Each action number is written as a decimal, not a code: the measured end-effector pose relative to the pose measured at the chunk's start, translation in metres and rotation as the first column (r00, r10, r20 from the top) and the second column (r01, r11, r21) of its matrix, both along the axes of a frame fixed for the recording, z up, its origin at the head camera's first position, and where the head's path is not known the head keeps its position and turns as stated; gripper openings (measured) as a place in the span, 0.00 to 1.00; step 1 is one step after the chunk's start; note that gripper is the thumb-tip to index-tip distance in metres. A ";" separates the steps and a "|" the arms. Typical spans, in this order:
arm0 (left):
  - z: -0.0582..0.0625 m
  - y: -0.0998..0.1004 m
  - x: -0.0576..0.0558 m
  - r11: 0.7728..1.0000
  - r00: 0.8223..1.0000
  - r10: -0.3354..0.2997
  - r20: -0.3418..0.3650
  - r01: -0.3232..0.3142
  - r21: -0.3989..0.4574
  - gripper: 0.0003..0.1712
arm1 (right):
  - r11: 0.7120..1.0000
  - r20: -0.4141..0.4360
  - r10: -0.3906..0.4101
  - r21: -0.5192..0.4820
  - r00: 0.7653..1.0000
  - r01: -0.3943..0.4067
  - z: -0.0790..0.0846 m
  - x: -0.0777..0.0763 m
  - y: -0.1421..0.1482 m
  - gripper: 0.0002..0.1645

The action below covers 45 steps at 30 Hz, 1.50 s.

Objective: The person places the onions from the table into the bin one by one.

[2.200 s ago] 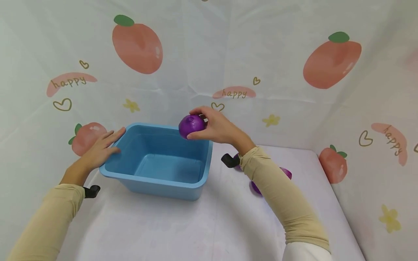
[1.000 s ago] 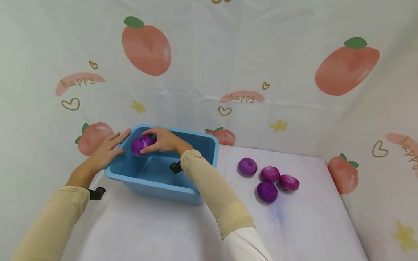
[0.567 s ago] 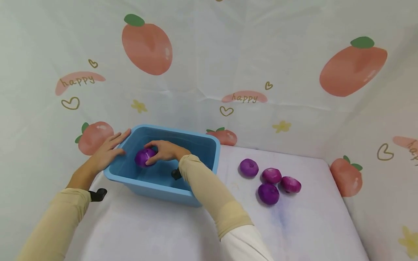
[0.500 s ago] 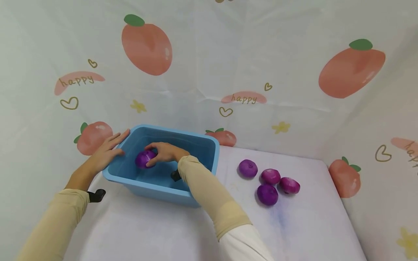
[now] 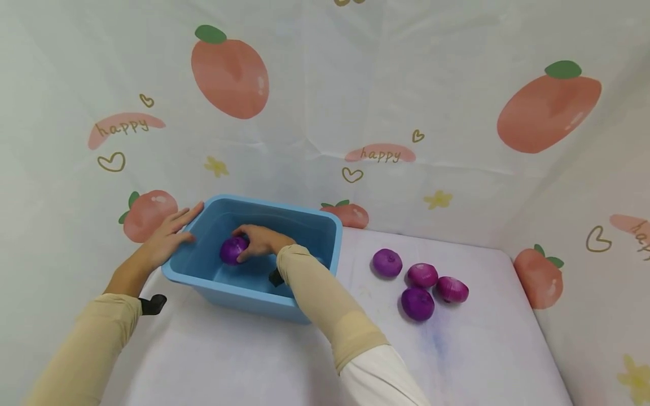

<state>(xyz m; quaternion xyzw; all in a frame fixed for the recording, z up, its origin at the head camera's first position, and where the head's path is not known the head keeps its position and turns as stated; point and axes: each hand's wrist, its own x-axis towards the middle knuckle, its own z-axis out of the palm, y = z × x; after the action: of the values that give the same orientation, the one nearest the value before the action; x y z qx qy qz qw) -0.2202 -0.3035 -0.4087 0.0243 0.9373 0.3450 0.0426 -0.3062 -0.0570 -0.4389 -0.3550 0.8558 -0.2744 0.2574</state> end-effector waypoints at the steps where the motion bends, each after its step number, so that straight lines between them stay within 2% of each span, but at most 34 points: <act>1: 0.000 0.000 0.000 1.000 1.000 -0.001 0.000 0.001 -0.001 0.43 | 1.000 -0.006 -0.003 -0.005 1.000 0.003 0.000 -0.001 0.000 0.44; 11: 0.002 0.001 -0.002 1.000 1.000 -0.009 -0.012 0.009 -0.001 0.44 | 0.999 -0.030 -0.037 0.009 0.999 0.037 0.002 -0.003 0.001 0.48; 21: -0.005 -0.001 0.002 1.000 1.000 -0.005 -0.016 0.005 0.024 0.44 | 0.999 0.017 -0.036 0.040 0.999 0.035 0.004 0.004 0.001 0.49; 25: -0.006 -0.001 0.002 1.000 1.000 -0.006 -0.010 0.007 0.023 0.44 | 0.999 0.036 -0.007 0.041 0.999 0.006 0.009 0.007 0.001 0.49; 29: -0.003 -0.001 0.001 1.000 1.000 -0.012 0.000 0.012 0.007 0.44 | 1.000 0.050 0.016 0.001 0.999 -0.016 0.024 0.009 0.000 0.49; 36: 0.002 -0.003 0.000 0.999 0.999 -0.024 0.021 0.023 0.023 0.43 | 0.989 0.074 0.014 -0.145 0.997 -0.004 0.061 0.014 0.013 0.49; 41: 0.003 -0.002 0.001 0.999 1.000 -0.026 0.007 0.026 0.022 0.43 | 0.964 0.083 -0.012 -0.262 0.996 0.033 0.082 0.019 0.039 0.46; 45: 0.002 -0.001 0.001 0.999 1.000 -0.027 -0.001 0.027 0.027 0.43 | 0.942 0.017 -0.075 -0.327 0.997 0.076 0.098 0.023 0.067 0.44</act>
<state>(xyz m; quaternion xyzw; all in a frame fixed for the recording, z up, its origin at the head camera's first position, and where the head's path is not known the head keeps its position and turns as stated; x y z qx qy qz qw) -0.2191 -0.3049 -0.4066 0.0378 0.9322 0.3570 0.0465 -0.2837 0.0097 -0.3411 -0.3593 0.8108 -0.4229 0.1861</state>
